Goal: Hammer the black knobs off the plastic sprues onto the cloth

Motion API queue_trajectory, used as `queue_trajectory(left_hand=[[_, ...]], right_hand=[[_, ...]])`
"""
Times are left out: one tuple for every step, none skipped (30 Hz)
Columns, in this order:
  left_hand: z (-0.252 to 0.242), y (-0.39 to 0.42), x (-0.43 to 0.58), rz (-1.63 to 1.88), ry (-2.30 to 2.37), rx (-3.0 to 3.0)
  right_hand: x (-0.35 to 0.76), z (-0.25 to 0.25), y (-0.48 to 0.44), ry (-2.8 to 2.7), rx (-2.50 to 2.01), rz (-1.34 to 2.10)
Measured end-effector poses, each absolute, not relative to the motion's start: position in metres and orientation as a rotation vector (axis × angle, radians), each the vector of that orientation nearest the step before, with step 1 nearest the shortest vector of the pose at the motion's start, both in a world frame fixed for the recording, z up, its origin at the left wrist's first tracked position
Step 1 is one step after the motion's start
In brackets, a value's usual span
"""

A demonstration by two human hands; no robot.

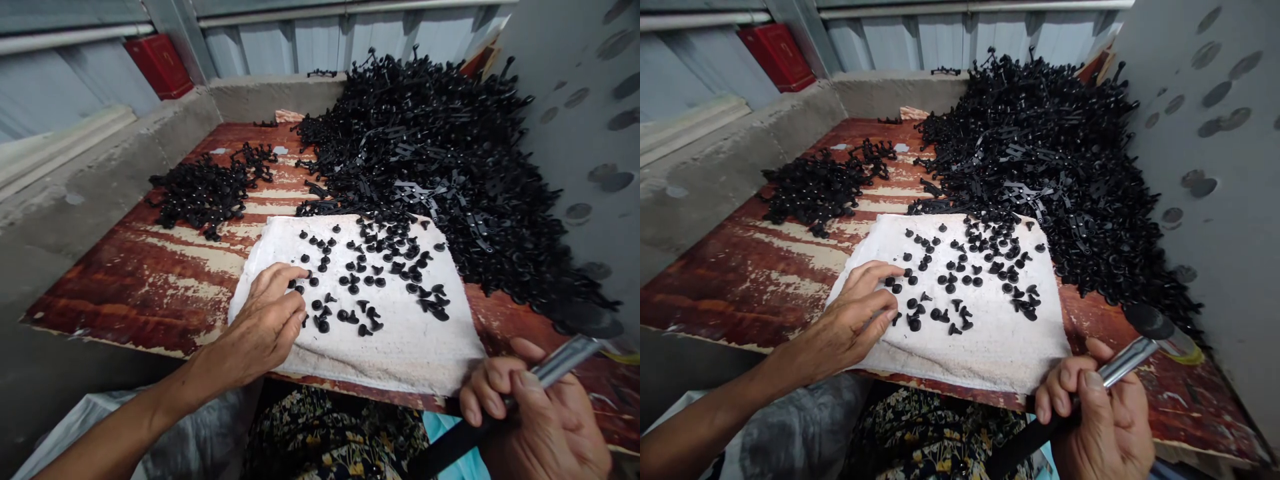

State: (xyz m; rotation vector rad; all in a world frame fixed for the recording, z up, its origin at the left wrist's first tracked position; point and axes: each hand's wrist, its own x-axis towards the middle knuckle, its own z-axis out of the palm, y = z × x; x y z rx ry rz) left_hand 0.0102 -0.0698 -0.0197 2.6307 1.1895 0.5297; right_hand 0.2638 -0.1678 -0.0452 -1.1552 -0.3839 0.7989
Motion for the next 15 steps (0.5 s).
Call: queue_trajectory(left_hand=[[-0.02, -0.07, 0.009, 0.539, 1.241, 2.644], [-0.021, -0.071, 0.009, 0.56, 1.291, 2.657], [-0.022, -0.072, 0.009, 0.592, 1.326, 2.67], [-0.023, -0.074, 0.009, 0.626, 1.33, 2.687], [-0.023, -0.076, 0.01, 0.645, 1.304, 2.707], [-0.023, -0.078, 0.011, 0.653, 1.254, 2.728], [-0.023, -0.08, 0.012, 0.65, 1.198, 2.751], [-0.023, -0.082, 0.013, 0.647, 1.148, 2.776], [-0.024, -0.084, 0.015, 0.651, 1.12, 2.797], [-0.024, -0.086, 0.016, 0.662, 1.104, 2.815], [-0.025, -0.088, 0.017, 0.676, 1.097, 2.828], [-0.026, -0.089, 0.018, 0.7, 1.098, 2.835], [-0.027, -0.09, 0.018, 0.719, 1.107, 2.835], [-0.029, -0.092, 0.018, 0.729, 1.112, 2.834], [-0.03, -0.094, 0.017, 0.733, 1.115, 2.834]], right_hand=[[0.264, -0.046, -0.168, -0.384, -1.151, 0.803], [0.264, -0.046, -0.169, -0.383, -1.146, 0.807], [0.264, -0.047, -0.169, -0.382, -1.144, 0.81], [0.263, -0.046, -0.169, -0.383, -1.144, 0.81], [0.263, -0.046, -0.17, -0.384, -1.148, 0.806], [0.263, -0.045, -0.17, -0.384, -1.155, 0.805], [0.263, -0.044, -0.169, -0.385, -1.162, 0.801], [0.262, -0.043, -0.169, -0.383, -1.17, 0.795], [0.262, -0.042, -0.169, -0.381, -1.178, 0.789], [0.262, -0.042, -0.169, -0.379, -1.183, 0.783], [0.262, -0.042, -0.168, -0.378, -1.188, 0.779], [0.262, -0.042, -0.168, -0.379, -1.191, 0.775], [0.262, -0.042, -0.167, -0.378, -1.196, 0.775], [0.261, -0.042, -0.167, -0.377, -1.198, 0.775], [0.261, -0.042, -0.167, -0.377, -1.197, 0.775]])
